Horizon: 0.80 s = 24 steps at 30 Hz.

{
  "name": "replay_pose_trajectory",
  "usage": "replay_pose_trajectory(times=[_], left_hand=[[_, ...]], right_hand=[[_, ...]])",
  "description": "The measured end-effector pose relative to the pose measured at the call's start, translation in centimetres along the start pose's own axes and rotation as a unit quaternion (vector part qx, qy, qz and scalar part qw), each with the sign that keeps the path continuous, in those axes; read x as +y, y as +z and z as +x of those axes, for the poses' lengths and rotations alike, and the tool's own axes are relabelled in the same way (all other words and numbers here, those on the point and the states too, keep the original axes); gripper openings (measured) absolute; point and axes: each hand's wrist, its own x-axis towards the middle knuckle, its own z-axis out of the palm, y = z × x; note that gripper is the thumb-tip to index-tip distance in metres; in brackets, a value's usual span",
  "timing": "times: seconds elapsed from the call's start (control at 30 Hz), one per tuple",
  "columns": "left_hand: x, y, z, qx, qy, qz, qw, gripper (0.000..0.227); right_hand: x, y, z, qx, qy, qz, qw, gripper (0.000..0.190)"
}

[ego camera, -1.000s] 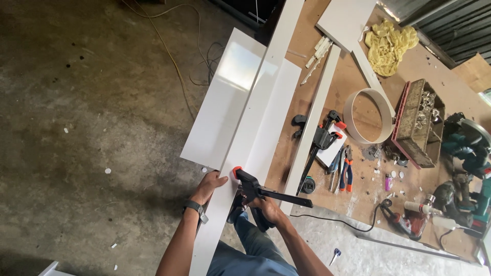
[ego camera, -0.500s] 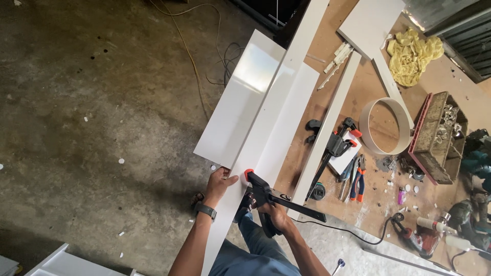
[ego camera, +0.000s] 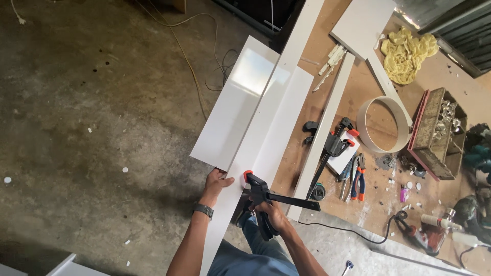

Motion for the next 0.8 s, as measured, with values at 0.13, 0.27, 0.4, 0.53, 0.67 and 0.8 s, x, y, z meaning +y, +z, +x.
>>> replay_pose_trajectory(times=[0.13, 0.27, 0.4, 0.53, 0.67, 0.8], left_hand=[[0.4, -0.4, 0.3, -0.012, -0.01, -0.012, 1.0, 0.058], [0.1, -0.5, 0.4, -0.006, -0.016, -0.019, 1.0, 0.061], [0.8, -0.9, 0.3, -0.002, -0.03, 0.011, 0.999, 0.059], [-0.6, -1.3, 0.7, 0.003, 0.001, 0.036, 0.999, 0.051], [-0.3, -1.3, 0.0, 0.024, 0.038, 0.036, 0.998, 0.037], [1.0, -1.0, -1.0, 0.054, 0.01, 0.173, 0.983, 0.023]], right_hand=[[1.0, 0.3, 0.8, 0.024, 0.022, 0.079, 0.996, 0.049], [2.3, 1.1, 0.9, 0.035, 0.005, 0.094, 0.995, 0.048], [2.8, 1.9, 1.0, 0.052, 0.019, 0.081, 0.995, 0.047], [3.3, 2.1, 0.9, 0.075, 0.051, 0.089, 0.992, 0.049], [4.9, 1.9, 1.3, 0.067, 0.019, 0.002, 0.998, 0.046], [3.9, 2.8, 0.8, 0.094, 0.005, -0.005, 0.996, 0.045]])
